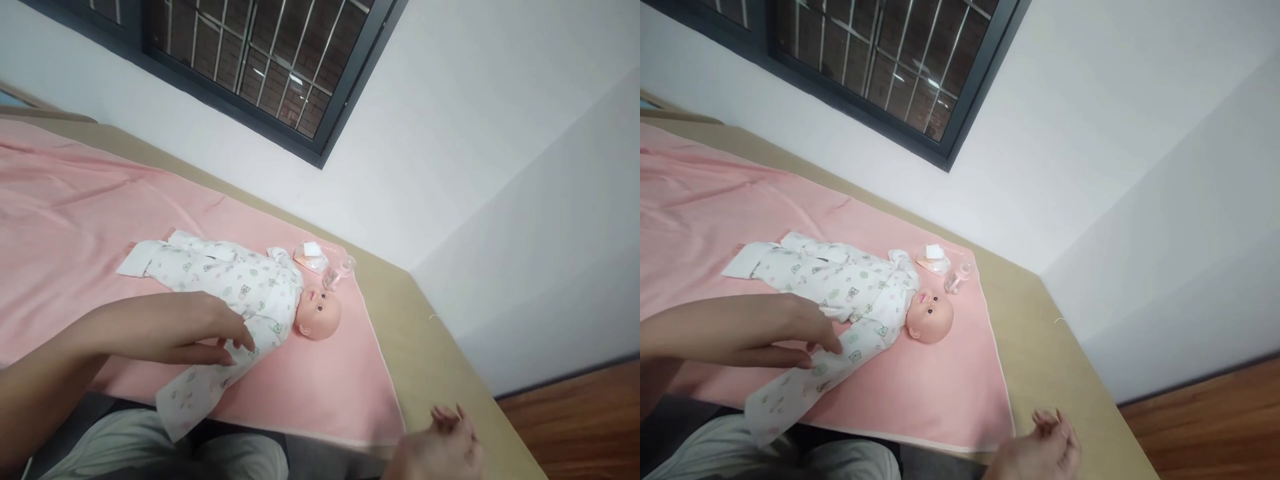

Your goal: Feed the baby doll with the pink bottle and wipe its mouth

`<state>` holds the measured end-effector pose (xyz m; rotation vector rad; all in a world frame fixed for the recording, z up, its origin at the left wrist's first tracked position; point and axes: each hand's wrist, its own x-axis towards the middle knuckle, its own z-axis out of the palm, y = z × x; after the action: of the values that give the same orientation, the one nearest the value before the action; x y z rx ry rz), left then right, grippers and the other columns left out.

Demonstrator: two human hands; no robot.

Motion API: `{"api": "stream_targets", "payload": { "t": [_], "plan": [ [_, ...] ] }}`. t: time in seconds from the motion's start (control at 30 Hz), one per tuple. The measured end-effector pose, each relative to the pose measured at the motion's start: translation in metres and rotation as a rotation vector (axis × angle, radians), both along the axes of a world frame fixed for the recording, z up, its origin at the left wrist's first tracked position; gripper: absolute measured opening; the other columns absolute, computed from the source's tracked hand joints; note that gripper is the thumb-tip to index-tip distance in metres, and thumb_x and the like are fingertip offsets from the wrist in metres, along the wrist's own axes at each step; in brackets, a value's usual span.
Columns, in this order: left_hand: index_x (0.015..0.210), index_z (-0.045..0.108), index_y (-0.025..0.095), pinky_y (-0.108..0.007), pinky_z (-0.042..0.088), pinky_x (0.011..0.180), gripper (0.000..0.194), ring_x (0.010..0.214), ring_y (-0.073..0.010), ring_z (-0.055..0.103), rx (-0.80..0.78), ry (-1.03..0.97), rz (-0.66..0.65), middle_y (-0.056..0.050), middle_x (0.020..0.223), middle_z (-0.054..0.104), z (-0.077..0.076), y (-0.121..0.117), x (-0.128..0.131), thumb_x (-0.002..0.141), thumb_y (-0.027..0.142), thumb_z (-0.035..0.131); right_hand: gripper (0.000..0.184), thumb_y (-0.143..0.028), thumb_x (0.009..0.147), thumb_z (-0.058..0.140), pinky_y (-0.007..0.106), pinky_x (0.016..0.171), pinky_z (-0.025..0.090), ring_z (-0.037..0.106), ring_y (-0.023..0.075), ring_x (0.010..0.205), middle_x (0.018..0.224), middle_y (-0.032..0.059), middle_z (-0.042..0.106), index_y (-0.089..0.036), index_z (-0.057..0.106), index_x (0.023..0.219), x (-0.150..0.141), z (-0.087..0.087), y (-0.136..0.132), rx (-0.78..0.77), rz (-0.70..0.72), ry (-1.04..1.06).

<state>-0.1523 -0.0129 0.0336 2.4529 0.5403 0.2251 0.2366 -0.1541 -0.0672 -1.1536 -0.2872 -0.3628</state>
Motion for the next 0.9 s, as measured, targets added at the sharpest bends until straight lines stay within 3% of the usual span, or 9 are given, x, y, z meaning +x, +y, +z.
{"api": "stream_targets", "payload": {
  "t": [0.1,0.2,0.37,0.5,0.63,0.73,0.9],
  "plan": [
    [0.114,0.065,0.029,-0.021,0.039,0.074,0.027,0.089,-0.0172,0.062,0.069,0.007,-0.05,0.001,0.099,0.069,0.007,0.008,0.008,0.09,0.027,0.052,0.011,-0.029,0.072,0.06,0.029,0.059,0.045,0.05,0.0125,0.057,0.062,-0.0015,0.051,-0.02,0.061,0.078,-0.02,0.034,0.037,0.033,0.263,-0.051],
    [0.115,0.064,0.03,-0.022,0.039,0.075,0.027,0.089,-0.0175,0.061,0.144,0.007,-0.123,0.001,0.1,0.069,0.013,0.012,0.017,0.091,0.026,0.052,0.019,-0.035,0.074,0.062,0.027,0.063,0.045,0.054,0.012,0.062,0.066,-0.0004,0.057,-0.017,0.062,0.079,-0.037,0.056,0.071,-0.107,0.506,-0.188],
    [0.113,0.063,0.028,-0.022,0.038,0.071,0.025,0.083,-0.0167,0.061,0.277,0.034,-0.204,0.002,0.095,0.069,0.016,0.016,0.03,0.09,0.022,0.056,0.033,-0.045,0.079,0.054,0.033,0.079,0.048,0.06,0.0187,0.088,0.091,0.008,0.066,-0.015,0.064,0.084,-0.039,0.061,0.132,-0.504,0.781,-0.373],
    [0.108,0.064,0.028,-0.024,0.038,0.067,0.023,0.079,-0.0175,0.061,0.279,0.062,-0.242,0.002,0.091,0.07,0.019,0.028,0.044,0.088,0.02,0.057,0.043,-0.044,0.075,0.052,0.037,0.088,0.046,0.056,0.0235,0.105,0.119,0.0144,0.057,-0.015,0.059,0.106,-0.024,0.047,0.194,-0.679,0.689,-0.37],
    [0.106,0.065,0.028,-0.024,0.038,0.063,0.022,0.076,-0.0165,0.061,0.224,0.035,-0.185,0.003,0.089,0.07,0.025,0.047,0.06,0.089,0.021,0.053,0.065,-0.038,0.069,0.055,0.045,0.103,0.035,0.043,0.0316,0.124,0.136,0.0216,0.041,-0.012,0.047,0.128,-0.015,0.03,0.245,-0.755,0.586,-0.35],
    [0.107,0.065,0.028,-0.025,0.037,0.061,0.022,0.076,-0.0169,0.061,0.243,0.035,-0.109,0.003,0.09,0.07,0.029,0.062,0.067,0.091,0.025,0.05,0.077,-0.036,0.066,0.058,0.046,0.103,0.035,0.045,0.0334,0.121,0.132,0.0237,0.043,-0.008,0.04,0.135,-0.01,0.017,0.264,-0.764,0.581,-0.343],
    [0.111,0.063,0.027,-0.025,0.039,0.062,0.024,0.079,-0.017,0.062,0.212,0.032,-0.091,0.002,0.093,0.07,0.033,0.081,0.071,0.092,0.031,0.049,0.074,-0.035,0.068,0.057,0.04,0.101,0.039,0.047,0.027,0.12,0.133,0.0151,0.047,-0.018,0.037,0.138,0.008,-0.004,0.269,-0.723,0.585,-0.383]
  ]
}}
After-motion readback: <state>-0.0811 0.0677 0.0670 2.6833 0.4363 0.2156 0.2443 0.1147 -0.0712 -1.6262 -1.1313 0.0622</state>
